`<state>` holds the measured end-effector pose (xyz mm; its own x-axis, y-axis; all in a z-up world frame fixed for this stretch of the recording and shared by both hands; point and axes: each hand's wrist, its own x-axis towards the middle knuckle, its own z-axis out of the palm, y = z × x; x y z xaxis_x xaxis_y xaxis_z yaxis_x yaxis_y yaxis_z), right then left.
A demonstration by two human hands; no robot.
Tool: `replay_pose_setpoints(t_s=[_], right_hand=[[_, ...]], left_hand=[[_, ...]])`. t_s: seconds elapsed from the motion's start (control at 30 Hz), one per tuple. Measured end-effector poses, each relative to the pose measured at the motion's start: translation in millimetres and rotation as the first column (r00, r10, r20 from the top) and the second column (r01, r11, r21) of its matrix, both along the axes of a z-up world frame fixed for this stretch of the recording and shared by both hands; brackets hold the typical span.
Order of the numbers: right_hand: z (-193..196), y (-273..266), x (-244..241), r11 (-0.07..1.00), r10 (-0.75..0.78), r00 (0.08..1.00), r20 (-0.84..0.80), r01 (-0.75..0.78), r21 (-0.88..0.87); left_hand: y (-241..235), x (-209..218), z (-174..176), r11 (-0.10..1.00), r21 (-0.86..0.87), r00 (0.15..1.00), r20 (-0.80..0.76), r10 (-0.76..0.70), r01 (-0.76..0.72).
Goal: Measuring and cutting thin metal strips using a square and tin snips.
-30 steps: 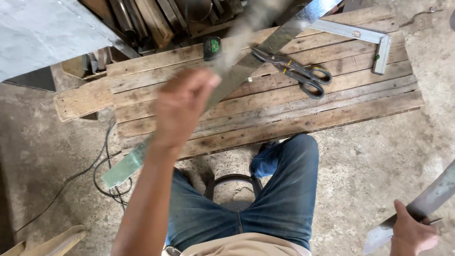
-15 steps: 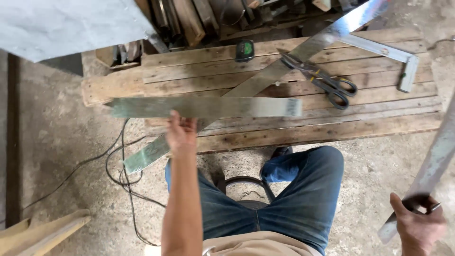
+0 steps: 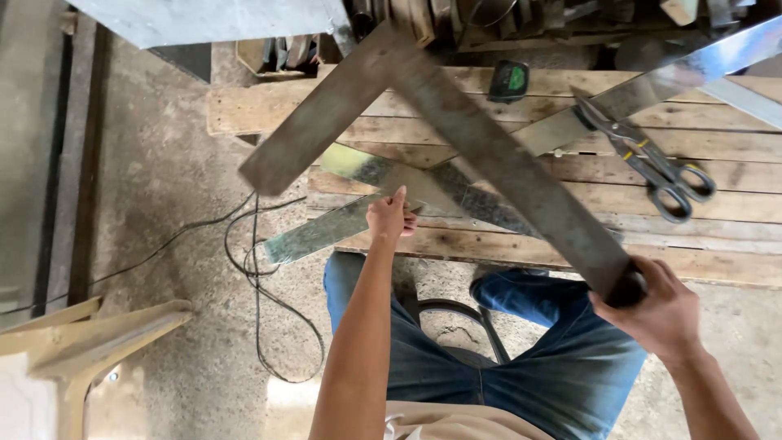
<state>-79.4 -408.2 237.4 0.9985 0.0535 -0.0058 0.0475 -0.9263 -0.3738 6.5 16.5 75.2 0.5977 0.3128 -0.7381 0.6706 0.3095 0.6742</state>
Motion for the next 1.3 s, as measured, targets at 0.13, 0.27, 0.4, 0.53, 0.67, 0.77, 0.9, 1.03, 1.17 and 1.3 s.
replay_pose_setpoints(t_s=[0.13, 0.27, 0.4, 0.53, 0.67, 0.77, 0.9, 1.03, 1.17, 1.3], right_hand=[[-10, 44, 32, 0.993, 0.117, 0.988, -0.098, -0.116, 0.016], [-49, 49, 46, 0.958, 0.288, 0.943, -0.17, -0.285, 0.04], [-67, 53, 55, 0.935, 0.343, 0.898, -0.276, -0.354, 0.012], [-76, 54, 64, 0.934, 0.316, 0.874, -0.368, -0.355, -0.043], [-80, 55, 65, 0.944, 0.271, 0.896, -0.353, -0.319, -0.083], [-81, 55, 65, 0.952, 0.246, 0.909, -0.338, -0.292, -0.092], [-87, 55, 64, 0.963, 0.224, 0.923, -0.312, -0.26, -0.077], [-98, 51, 61, 0.971, 0.194, 0.921, -0.337, -0.229, -0.066], [-101, 46, 54, 0.986, 0.154, 0.952, -0.265, -0.167, -0.028], [-97, 28, 42, 0.999, 0.003, 0.98, -0.201, -0.011, -0.037]], left_hand=[[5, -18, 9, 0.98, 0.197, 1.0, -0.009, -0.023, 0.024], [2, -48, 27, 0.991, 0.13, 0.994, 0.105, 0.028, -0.042], [21, -60, 27, 0.928, -0.277, 0.925, 0.218, 0.312, -0.248], [28, -58, 3, 0.911, -0.327, 0.918, 0.219, 0.33, -0.25], [28, -48, -12, 0.978, -0.102, 0.976, 0.102, 0.19, -0.18], [25, -39, -8, 0.99, 0.01, 0.989, 0.05, 0.138, -0.139], [27, -29, -2, 0.989, 0.128, 0.997, 0.033, 0.075, -0.079], [21, -18, 15, 0.984, 0.166, 0.997, 0.026, 0.067, -0.07], [19, -10, 39, 0.909, 0.395, 0.987, -0.135, -0.084, 0.132], [20, -19, 29, 0.417, 0.817, 0.905, -0.275, -0.325, 0.398]])
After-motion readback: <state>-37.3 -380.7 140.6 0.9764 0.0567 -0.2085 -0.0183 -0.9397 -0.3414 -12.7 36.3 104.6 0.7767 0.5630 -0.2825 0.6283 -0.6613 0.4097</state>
